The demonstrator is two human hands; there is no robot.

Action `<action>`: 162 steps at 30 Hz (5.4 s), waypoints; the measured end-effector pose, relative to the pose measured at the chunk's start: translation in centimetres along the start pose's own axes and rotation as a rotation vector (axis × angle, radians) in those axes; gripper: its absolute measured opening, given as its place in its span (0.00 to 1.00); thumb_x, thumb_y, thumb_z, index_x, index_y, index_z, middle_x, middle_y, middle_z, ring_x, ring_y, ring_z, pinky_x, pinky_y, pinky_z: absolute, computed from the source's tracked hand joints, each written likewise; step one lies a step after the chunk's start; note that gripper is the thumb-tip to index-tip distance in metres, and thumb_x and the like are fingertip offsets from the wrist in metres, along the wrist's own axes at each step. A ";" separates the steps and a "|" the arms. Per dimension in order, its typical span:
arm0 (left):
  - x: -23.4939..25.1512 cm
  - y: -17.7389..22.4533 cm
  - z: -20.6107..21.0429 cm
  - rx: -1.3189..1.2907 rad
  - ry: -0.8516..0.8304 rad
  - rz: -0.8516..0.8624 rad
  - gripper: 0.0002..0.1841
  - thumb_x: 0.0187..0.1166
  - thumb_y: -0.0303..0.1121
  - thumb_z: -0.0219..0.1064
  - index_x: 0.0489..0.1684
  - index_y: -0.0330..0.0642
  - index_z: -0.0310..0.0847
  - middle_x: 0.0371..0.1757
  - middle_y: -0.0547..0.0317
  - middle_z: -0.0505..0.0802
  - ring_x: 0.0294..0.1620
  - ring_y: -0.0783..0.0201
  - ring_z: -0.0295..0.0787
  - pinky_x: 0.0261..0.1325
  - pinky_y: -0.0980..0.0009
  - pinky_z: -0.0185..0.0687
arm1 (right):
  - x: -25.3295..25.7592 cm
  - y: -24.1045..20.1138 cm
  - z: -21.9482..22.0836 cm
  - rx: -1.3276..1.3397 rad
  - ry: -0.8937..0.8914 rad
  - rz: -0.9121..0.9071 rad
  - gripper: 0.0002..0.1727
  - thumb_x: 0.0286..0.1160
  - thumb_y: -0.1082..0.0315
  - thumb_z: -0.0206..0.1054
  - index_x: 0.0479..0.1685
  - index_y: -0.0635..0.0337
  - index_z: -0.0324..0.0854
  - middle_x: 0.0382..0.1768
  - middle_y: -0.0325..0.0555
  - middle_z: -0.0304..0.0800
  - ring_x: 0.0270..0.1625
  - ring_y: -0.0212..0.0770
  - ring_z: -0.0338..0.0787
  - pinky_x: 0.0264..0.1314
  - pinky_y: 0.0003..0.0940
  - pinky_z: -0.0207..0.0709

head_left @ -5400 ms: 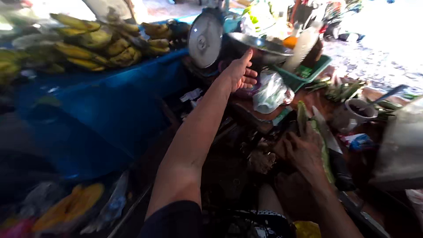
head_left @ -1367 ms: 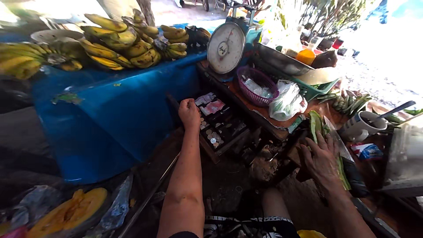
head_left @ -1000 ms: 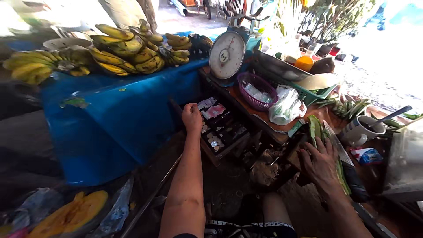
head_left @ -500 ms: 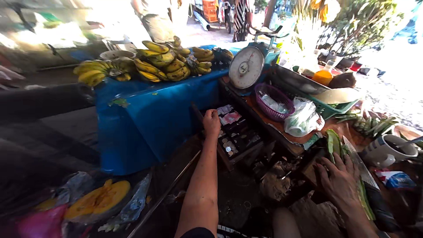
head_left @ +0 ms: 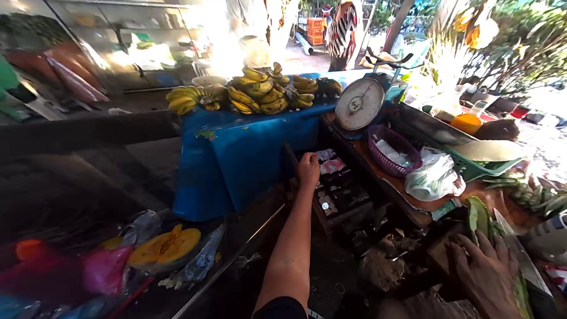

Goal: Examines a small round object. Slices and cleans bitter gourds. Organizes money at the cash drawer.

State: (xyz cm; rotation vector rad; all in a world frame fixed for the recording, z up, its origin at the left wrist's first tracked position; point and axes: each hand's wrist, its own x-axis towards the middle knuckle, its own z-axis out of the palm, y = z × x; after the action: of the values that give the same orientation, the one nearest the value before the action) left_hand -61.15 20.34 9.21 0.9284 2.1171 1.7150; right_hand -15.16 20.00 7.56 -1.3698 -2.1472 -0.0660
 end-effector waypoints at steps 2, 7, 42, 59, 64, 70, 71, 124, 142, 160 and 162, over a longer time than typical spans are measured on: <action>0.0 0.0 0.1 -0.008 0.007 -0.004 0.17 0.94 0.40 0.53 0.62 0.38 0.81 0.34 0.48 0.89 0.29 0.56 0.86 0.38 0.57 0.86 | 0.0 0.0 -0.1 0.004 -0.002 -0.004 0.28 0.84 0.48 0.53 0.60 0.59 0.91 0.79 0.75 0.72 0.85 0.87 0.57 0.83 0.85 0.40; 0.0 -0.1 0.2 -0.032 0.010 -0.009 0.16 0.93 0.40 0.54 0.61 0.38 0.82 0.32 0.50 0.88 0.27 0.58 0.85 0.37 0.60 0.86 | -0.1 0.1 -0.1 0.010 0.000 -0.009 0.28 0.83 0.48 0.53 0.59 0.60 0.91 0.78 0.75 0.73 0.85 0.87 0.57 0.83 0.84 0.40; -0.5 0.5 0.0 -0.071 0.057 -0.040 0.14 0.89 0.32 0.57 0.66 0.37 0.79 0.40 0.48 0.91 0.31 0.59 0.88 0.38 0.61 0.87 | -0.2 0.3 0.3 0.032 0.105 -0.005 0.29 0.83 0.48 0.53 0.60 0.62 0.90 0.79 0.76 0.71 0.83 0.86 0.61 0.83 0.81 0.46; -0.7 0.6 -0.2 -0.005 0.013 -0.045 0.15 0.87 0.30 0.57 0.67 0.38 0.80 0.45 0.47 0.91 0.37 0.55 0.89 0.43 0.55 0.87 | -0.4 0.5 0.3 0.044 0.088 -0.003 0.30 0.84 0.47 0.52 0.60 0.61 0.91 0.78 0.75 0.73 0.84 0.85 0.61 0.84 0.81 0.45; -0.7 0.5 -0.1 0.009 0.009 -0.040 0.15 0.87 0.31 0.57 0.67 0.40 0.80 0.46 0.47 0.92 0.37 0.55 0.91 0.44 0.54 0.88 | -0.4 0.2 0.0 0.035 0.083 0.005 0.29 0.84 0.47 0.52 0.59 0.60 0.91 0.78 0.74 0.74 0.84 0.84 0.62 0.84 0.82 0.44; -0.7 0.6 0.2 0.000 0.019 -0.049 0.14 0.87 0.31 0.58 0.66 0.40 0.80 0.43 0.48 0.92 0.33 0.58 0.89 0.38 0.58 0.87 | -0.5 0.1 -0.1 0.031 0.078 0.028 0.28 0.83 0.48 0.53 0.59 0.58 0.91 0.79 0.71 0.74 0.85 0.82 0.62 0.85 0.80 0.46; -0.8 0.7 0.1 -0.002 0.019 -0.048 0.14 0.87 0.31 0.58 0.66 0.40 0.80 0.44 0.47 0.91 0.34 0.57 0.89 0.38 0.58 0.87 | -0.5 0.1 0.0 0.029 0.078 0.027 0.28 0.83 0.47 0.53 0.59 0.57 0.91 0.79 0.71 0.75 0.84 0.82 0.62 0.85 0.80 0.46; 0.9 0.7 1.4 0.409 -0.246 0.072 0.18 0.84 0.37 0.63 0.68 0.39 0.82 0.66 0.42 0.88 0.65 0.45 0.87 0.69 0.42 0.81 | -0.6 0.0 0.3 -0.043 0.028 -0.003 0.29 0.81 0.44 0.52 0.56 0.55 0.93 0.78 0.70 0.76 0.84 0.84 0.60 0.83 0.83 0.43; 0.6 0.5 4.7 1.019 -0.695 0.088 0.41 0.80 0.74 0.47 0.88 0.63 0.67 0.93 0.46 0.62 0.94 0.36 0.49 0.82 0.17 0.20 | -0.5 0.1 0.3 -0.086 -0.002 0.011 0.30 0.81 0.43 0.52 0.55 0.54 0.94 0.78 0.70 0.76 0.85 0.85 0.59 0.84 0.83 0.41; 0.1 0.3 4.5 0.954 -0.485 0.249 0.44 0.84 0.69 0.48 0.88 0.40 0.66 0.92 0.46 0.65 0.95 0.43 0.48 0.86 0.22 0.20 | -0.4 0.0 0.6 -0.062 0.034 0.004 0.30 0.80 0.43 0.52 0.55 0.53 0.94 0.77 0.71 0.77 0.84 0.85 0.60 0.83 0.83 0.42; 0.1 0.5 4.3 0.940 -0.441 0.268 0.40 0.88 0.65 0.47 0.87 0.41 0.68 0.91 0.47 0.67 0.95 0.44 0.50 0.87 0.23 0.21 | -0.4 0.1 0.6 -0.058 0.033 0.006 0.30 0.81 0.43 0.52 0.56 0.53 0.93 0.77 0.72 0.76 0.84 0.86 0.59 0.83 0.83 0.42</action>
State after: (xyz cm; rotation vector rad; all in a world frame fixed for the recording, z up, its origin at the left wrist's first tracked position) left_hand -58.57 23.80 8.53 1.6794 2.5104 0.3998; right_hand -15.21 19.92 6.87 -1.3979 -2.1293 -0.1479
